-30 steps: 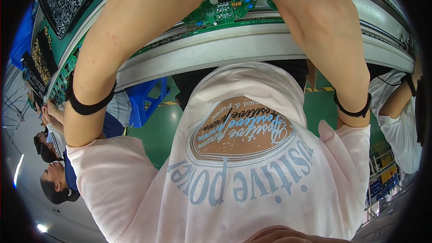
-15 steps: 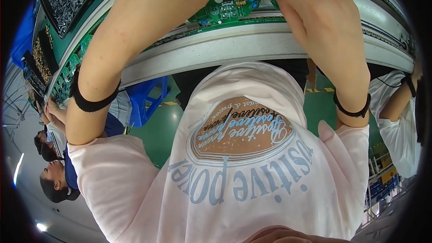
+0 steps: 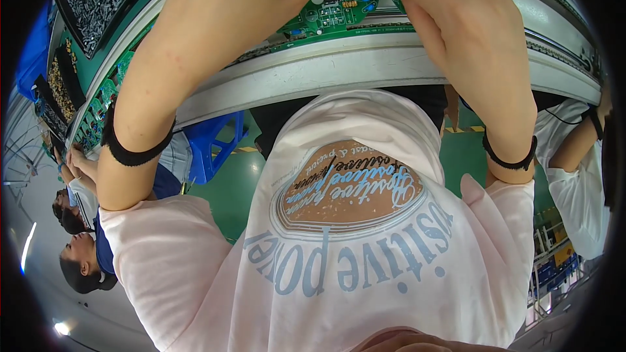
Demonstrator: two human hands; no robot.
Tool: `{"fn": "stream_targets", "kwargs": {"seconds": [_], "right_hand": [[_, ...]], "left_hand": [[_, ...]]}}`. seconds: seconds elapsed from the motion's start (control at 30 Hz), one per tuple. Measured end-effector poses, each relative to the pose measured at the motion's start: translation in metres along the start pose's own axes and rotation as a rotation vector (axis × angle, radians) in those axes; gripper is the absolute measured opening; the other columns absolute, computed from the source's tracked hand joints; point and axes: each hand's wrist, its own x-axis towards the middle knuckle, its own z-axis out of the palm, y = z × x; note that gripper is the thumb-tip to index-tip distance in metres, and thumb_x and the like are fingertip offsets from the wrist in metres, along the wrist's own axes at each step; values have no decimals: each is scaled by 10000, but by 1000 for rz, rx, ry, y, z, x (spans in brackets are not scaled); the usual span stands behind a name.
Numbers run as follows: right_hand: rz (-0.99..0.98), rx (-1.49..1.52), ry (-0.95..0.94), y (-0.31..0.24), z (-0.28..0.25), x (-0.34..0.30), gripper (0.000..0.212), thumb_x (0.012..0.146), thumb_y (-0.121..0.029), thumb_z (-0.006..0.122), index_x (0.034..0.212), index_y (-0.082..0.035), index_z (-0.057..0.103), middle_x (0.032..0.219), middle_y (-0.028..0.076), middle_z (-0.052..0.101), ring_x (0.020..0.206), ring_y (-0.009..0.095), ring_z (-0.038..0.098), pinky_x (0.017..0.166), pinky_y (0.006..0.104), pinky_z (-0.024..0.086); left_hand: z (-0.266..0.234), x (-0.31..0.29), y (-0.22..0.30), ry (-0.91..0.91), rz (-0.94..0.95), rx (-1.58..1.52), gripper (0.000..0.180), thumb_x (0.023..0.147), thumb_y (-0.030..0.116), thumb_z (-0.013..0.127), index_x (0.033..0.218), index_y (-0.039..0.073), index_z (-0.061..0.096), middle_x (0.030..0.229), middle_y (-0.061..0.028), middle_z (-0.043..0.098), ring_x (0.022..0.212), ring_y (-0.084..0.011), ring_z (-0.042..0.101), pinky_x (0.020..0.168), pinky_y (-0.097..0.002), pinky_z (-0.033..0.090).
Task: The person assembles circuit boards by hand, picking up capacitors from trays and inserting them into the boards on a conveyor belt.
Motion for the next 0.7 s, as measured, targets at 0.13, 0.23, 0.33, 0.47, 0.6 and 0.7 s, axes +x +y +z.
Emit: {"fn": "stream_targets", "kwargs": {"seconds": [0.13, 0.23, 0.33, 0.47, 0.6, 0.7], "right_hand": [[-9, -46, -6, 1, 1, 1, 195, 767, -84, 657, 946, -60, 728, 770, 29, 529, 781, 218, 567, 724, 343, 432], [-28, -46, 3, 1, 0, 1, 176, 767, -89, 656, 929, -65, 723, 765, 24, 528, 780, 214, 566, 719, 340, 429], [-13, -17, -8, 1, 0, 2, 158, 767, -93, 657, 912, -69, 717, 760, 21, 528, 779, 211, 567, 715, 337, 429], [16, 12, -32, 1, 0, 3, 132, 767, -94, 664, 888, -74, 711, 758, 17, 534, 780, 207, 569, 711, 332, 430], [-22, -44, -13, 0, -1, 3, 112, 768, -90, 672, 873, -76, 707, 762, 16, 545, 782, 204, 572, 708, 329, 432], [-16, -38, -6, -1, 0, 3, 108, 769, -86, 677, 872, -74, 708, 765, 16, 553, 783, 203, 575, 708, 328, 433]], "left_hand": [[-3, 2, 2, -8, 93, 116, 108, 792, 0, 742, 895, 17, 719, 866, -139, 712, 862, -355, 660, 754, -422, 538], [-6, 3, 1, -27, 138, 174, 113, 780, 1, 736, 888, 23, 710, 865, -135, 709, 857, -362, 659, 754, -428, 540], [-7, 5, 0, -63, 147, 160, 88, 775, 15, 724, 853, 27, 684, 846, -125, 695, 844, -358, 661, 751, -430, 543], [-8, 8, 3, -97, 199, 300, 54, 786, 39, 707, 811, 29, 660, 810, -124, 672, 827, -344, 665, 728, -424, 546], [-5, 8, 6, -113, 212, 453, 42, 796, 60, 684, 786, 38, 649, 779, -123, 649, 809, -325, 670, 703, -415, 549], [-8, 9, 6, -130, 232, 459, 28, 781, 62, 679, 784, 45, 657, 779, -123, 648, 806, -319, 674, 697, -407, 551]]}}
